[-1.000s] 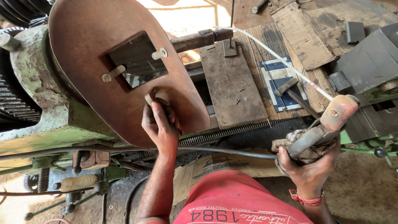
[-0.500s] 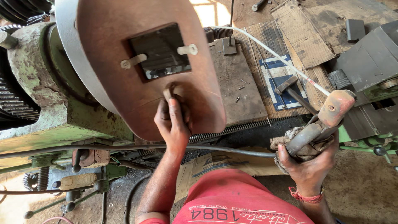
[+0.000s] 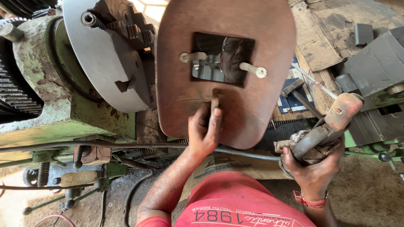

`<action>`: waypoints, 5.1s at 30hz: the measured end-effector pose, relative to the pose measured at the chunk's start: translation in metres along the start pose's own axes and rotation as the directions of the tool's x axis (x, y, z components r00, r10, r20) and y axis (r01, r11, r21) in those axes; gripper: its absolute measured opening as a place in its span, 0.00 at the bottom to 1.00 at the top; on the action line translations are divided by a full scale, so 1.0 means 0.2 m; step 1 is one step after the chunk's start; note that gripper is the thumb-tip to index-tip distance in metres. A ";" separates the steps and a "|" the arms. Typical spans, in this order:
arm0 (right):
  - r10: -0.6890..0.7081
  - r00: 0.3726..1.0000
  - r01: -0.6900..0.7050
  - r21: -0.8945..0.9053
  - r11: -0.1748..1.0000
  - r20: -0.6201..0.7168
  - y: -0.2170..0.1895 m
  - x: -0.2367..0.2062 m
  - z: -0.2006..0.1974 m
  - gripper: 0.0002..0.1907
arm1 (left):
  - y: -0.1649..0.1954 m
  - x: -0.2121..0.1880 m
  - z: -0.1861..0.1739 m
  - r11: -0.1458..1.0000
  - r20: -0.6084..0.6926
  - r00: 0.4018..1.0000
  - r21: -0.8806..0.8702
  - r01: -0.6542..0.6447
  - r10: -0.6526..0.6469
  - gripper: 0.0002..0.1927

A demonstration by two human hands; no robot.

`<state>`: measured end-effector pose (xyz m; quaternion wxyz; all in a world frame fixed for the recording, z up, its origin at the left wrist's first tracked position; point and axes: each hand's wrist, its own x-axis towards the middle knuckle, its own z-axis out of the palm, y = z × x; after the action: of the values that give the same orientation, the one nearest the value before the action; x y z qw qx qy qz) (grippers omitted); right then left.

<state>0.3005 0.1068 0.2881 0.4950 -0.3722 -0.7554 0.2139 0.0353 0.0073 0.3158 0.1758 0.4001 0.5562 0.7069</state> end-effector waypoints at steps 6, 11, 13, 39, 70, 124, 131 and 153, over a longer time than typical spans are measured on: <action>0.006 1.000 -0.006 0.035 0.999 -0.003 0.01 -0.03 0.00 0.56 | 0.02 -0.02 0.01 0.998 0.055 0.998 0.055 0.007 -0.010 0.17; 0.011 1.000 -0.011 -0.014 1.000 0.005 -0.03 -0.01 0.00 0.56 | 0.04 -0.02 0.01 0.999 0.081 0.997 0.038 0.011 -0.014 0.15; 0.014 1.000 -0.015 0.024 1.000 0.015 -0.06 0.01 0.00 0.55 | 0.05 -0.01 0.01 0.999 0.080 0.997 0.047 0.019 -0.023 0.15; 0.543 0.837 -0.499 0.504 0.705 0.069 0.24 0.10 -0.05 0.46 | 0.01 -0.02 -0.02 0.985 0.056 0.994 -0.142 0.101 -0.094 0.17; 0.009 1.000 -0.009 -0.008 1.000 -0.014 0.00 -0.03 0.01 0.58 | 0.08 0.02 -0.24 0.978 -0.303 0.953 -0.196 -0.067 0.005 0.18; -0.032 0.999 0.032 -0.070 0.997 0.001 0.05 -0.03 0.00 0.57 | 0.06 -0.04 0.01 0.999 0.089 0.996 -0.030 0.018 -0.015 0.16; -0.022 1.000 0.022 0.007 1.000 0.002 0.08 -0.04 0.00 0.57 | 0.05 -0.04 0.00 1.000 0.085 0.996 0.002 0.014 -0.014 0.17; 0.006 1.000 -0.006 -0.002 1.000 0.010 0.03 -0.09 -0.03 0.56 | 0.05 -0.10 -0.02 0.999 0.093 0.995 -0.023 0.032 -0.030 0.17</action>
<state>0.3116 0.0956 0.2756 0.4903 -0.3740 -0.7569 0.2164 0.0474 -0.0124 0.3183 0.2170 0.4215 0.5449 0.6916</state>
